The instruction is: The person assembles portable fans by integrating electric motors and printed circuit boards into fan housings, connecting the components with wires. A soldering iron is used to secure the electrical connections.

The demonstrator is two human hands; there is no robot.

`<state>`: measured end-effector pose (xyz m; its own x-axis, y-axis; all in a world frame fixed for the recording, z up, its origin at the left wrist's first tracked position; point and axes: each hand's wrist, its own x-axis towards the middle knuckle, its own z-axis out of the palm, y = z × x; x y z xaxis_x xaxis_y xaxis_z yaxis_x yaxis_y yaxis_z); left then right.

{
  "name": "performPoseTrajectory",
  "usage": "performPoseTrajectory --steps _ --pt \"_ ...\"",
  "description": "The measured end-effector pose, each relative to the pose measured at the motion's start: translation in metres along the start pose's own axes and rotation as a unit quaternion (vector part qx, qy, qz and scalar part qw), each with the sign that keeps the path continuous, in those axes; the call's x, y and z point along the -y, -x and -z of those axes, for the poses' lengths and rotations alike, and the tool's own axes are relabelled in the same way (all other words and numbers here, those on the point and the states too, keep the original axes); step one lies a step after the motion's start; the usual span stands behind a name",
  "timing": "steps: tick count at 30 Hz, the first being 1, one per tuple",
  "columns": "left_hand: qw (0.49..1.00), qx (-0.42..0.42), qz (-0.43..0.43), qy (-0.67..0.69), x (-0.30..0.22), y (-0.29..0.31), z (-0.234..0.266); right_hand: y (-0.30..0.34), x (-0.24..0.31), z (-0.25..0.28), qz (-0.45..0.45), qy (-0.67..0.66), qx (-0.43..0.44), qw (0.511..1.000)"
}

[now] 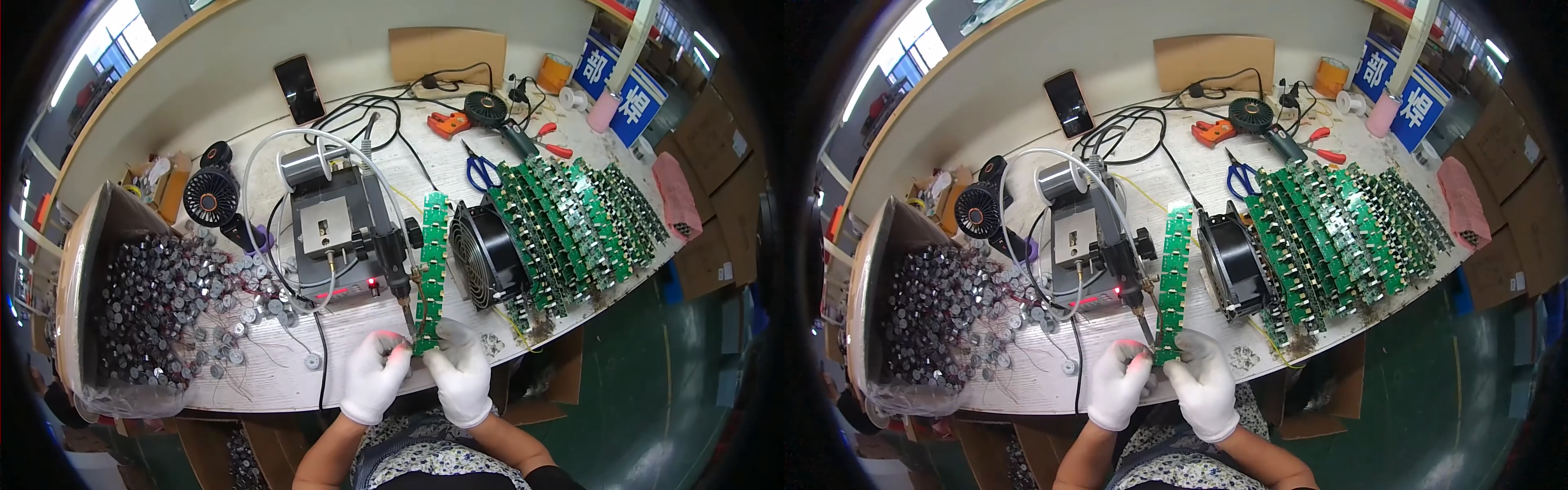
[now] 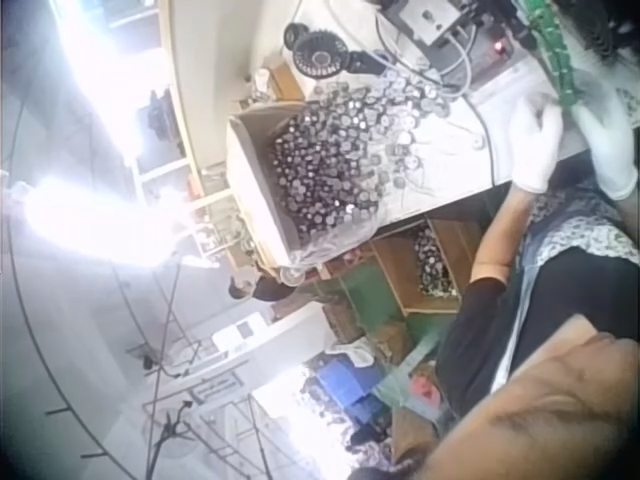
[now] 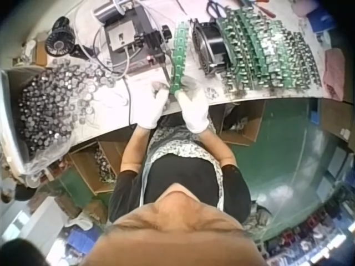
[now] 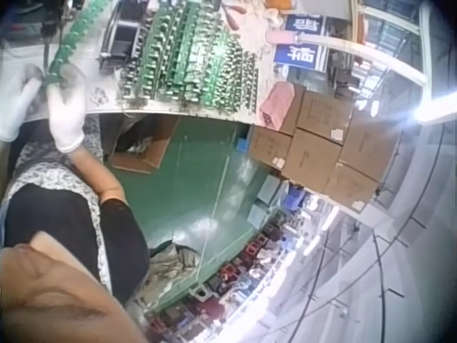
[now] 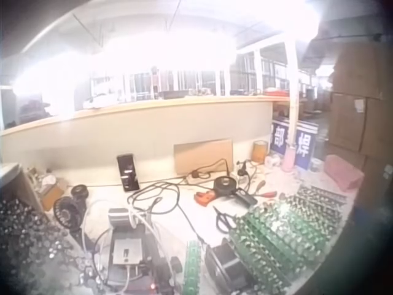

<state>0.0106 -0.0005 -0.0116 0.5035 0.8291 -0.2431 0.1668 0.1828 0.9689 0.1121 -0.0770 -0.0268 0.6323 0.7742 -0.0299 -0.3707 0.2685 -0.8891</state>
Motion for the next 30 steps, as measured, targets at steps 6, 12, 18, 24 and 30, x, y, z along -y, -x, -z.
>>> performPoseTrajectory --steps 6,12,18,24,30 --pt "1.000 -0.007 0.012 -0.005 -0.008 0.000 -0.001 0.000 0.002 -0.002 0.009 -0.011 0.000 1.000" --pt "1.000 -0.011 0.006 -0.009 -0.009 0.001 -0.001 0.001 0.001 -0.001 0.015 0.007 -0.004 1.000" --pt "0.999 -0.028 0.003 0.016 -0.008 0.001 -0.003 0.000 -0.002 0.001 0.043 0.034 0.013 0.998" --pt "0.999 -0.020 -0.018 -0.041 0.000 -0.001 0.000 -0.001 0.001 -0.002 0.003 -0.015 0.013 1.000" --pt "0.998 -0.023 -0.029 -0.060 0.004 -0.001 0.001 -0.001 0.000 -0.002 -0.007 -0.017 0.005 1.000"
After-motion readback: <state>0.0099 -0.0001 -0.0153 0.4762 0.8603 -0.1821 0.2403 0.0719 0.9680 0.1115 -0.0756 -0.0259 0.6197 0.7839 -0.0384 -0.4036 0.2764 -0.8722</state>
